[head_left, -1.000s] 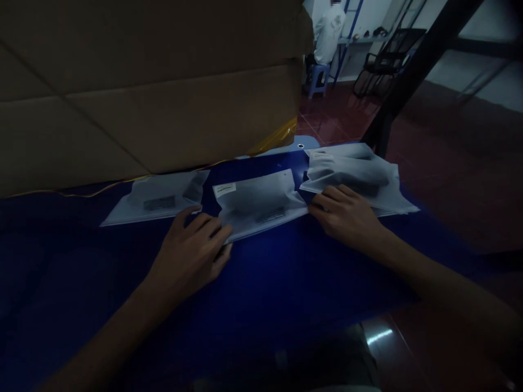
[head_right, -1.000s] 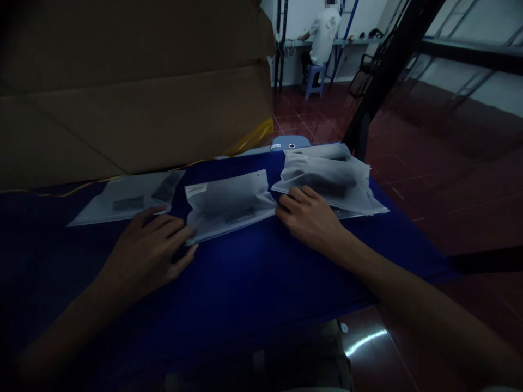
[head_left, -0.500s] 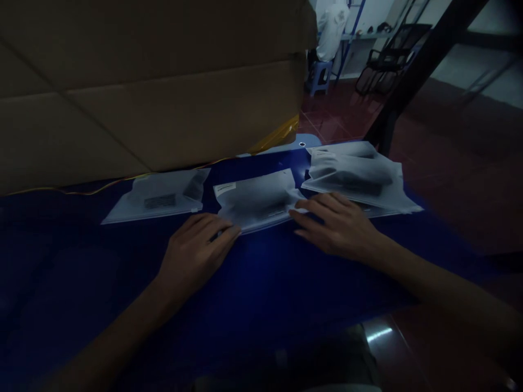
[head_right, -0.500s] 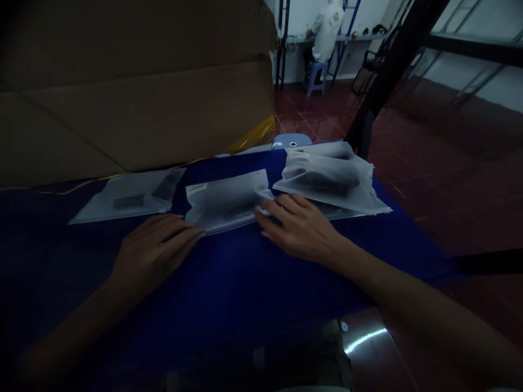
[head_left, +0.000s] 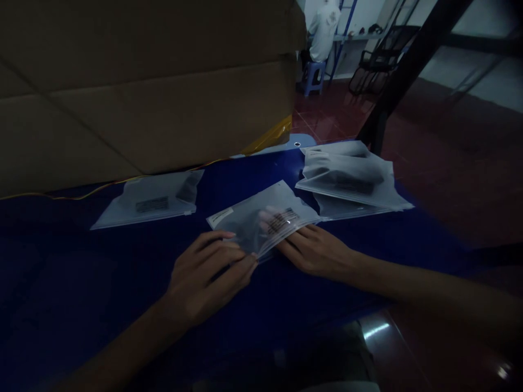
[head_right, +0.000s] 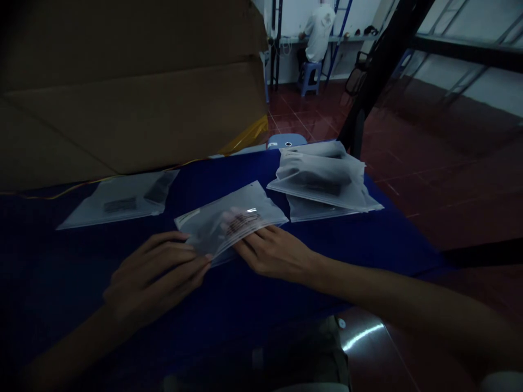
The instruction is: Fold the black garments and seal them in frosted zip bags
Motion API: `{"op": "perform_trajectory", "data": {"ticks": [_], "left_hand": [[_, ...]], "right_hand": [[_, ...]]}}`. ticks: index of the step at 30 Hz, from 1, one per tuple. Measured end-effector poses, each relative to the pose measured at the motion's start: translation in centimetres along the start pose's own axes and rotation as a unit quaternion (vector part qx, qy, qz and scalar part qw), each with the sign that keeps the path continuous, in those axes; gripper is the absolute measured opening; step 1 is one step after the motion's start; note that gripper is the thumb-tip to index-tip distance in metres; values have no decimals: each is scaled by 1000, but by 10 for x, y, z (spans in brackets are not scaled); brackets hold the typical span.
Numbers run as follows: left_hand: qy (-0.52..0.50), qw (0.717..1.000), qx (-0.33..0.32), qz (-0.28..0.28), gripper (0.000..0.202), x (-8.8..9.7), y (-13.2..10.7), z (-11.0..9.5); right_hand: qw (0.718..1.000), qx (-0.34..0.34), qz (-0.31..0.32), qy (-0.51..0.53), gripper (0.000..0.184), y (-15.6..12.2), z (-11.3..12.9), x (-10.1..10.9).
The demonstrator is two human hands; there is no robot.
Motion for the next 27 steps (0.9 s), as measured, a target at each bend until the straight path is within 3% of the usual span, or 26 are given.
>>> {"op": "perform_trajectory", "data": {"ticks": [3, 6, 13, 19, 23, 27], "left_hand": [[-5, 1000, -12, 8, 10, -5, -1, -1], [26, 999, -19, 30, 16, -8, 0, -1], [37, 993, 22, 114, 57, -12, -9, 9], [10, 982, 31, 184, 65, -14, -19, 19], [-16, 974, 46, 223, 63, -15, -21, 23], [-47, 967, 58, 245, 78, -14, -24, 28]], "right_hand": [[999, -20, 26, -43, 50, 0, 2, -6], [997, -17, 10, -79, 41, 2, 3, -8], [989, 15, -132, -63, 22, 5, 0, 2], [984, 34, -167, 47, 18, 1, -4, 0], [965, 37, -197, 170, 20, -3, -7, -5], [946, 16, -193, 259, 26, -3, -8, -6]]}}
Point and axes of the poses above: each hand's wrist, its own y-axis towards the middle knuckle, its own x-axis out of the back of the hand, z = x × y, the point moved 2 cm from there along y, towards the middle knuckle, and after that the axes turned 14 degrees about -z, right-handed, at the moved point
